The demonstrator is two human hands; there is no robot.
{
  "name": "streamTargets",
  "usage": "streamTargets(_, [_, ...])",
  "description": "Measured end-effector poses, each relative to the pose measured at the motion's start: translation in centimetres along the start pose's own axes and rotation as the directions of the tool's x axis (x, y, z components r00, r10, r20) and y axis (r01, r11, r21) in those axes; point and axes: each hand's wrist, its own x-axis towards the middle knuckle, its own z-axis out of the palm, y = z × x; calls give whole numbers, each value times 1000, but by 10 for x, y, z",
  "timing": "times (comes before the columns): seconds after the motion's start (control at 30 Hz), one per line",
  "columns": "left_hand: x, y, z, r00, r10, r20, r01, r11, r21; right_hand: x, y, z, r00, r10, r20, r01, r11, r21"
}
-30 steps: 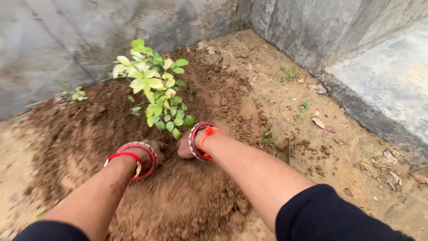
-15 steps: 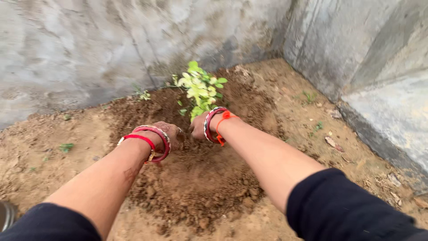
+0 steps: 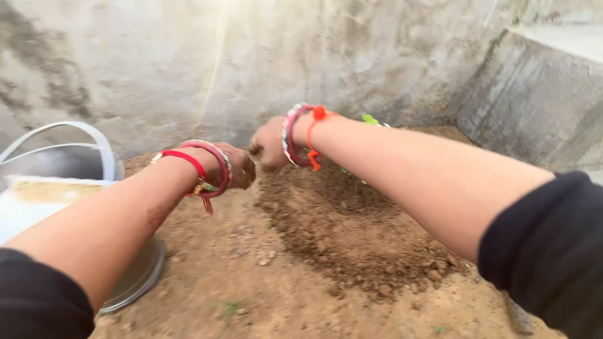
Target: The person plants a rose bush by digging a hole in the dirt, placing the plant, and then pouring water from a plastic container over the roots and soil.
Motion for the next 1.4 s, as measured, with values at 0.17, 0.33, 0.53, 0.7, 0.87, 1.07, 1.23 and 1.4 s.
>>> streamTargets(0.17, [-88, -82, 31, 969, -126, -214, 79, 974, -213, 40, -100, -60, 997, 63, 33, -63, 998, 0])
streamTargets(0.33, [-163, -125, 54, 866, -374, -332, 262, 905, -336, 80, -193, -74, 999, -16, -38, 22, 988, 154])
streamTargets(0.53, [-219, -193, 92, 678, -596, -431, 378, 785, -490, 112, -255, -70, 903, 198, -380, -111, 965, 239])
streamTargets(0.7, [-253, -199, 124, 752, -586, -300, 518, 808, -279, 153, -299, -49, 908, -167, -384, 141, 986, -94])
streamTargets(0.87, [-263, -181, 132, 721, -655, -229, 632, 756, -173, 171, -325, -20, 959, 31, -281, 17, 986, 166])
streamTargets(1.07, [-263, -174, 128, 727, -659, -193, 615, 750, -243, 213, -299, 3, 987, 63, -146, -27, 971, 236])
streamTargets(1.23, [-248, -170, 120, 743, -641, -195, 608, 767, -206, 231, -284, 9, 990, 66, -125, -16, 932, 361])
streamTargets(1.4, [-236, -174, 124, 782, -616, -94, 606, 787, -113, 215, -288, -4, 998, 52, -48, -41, 977, 209])
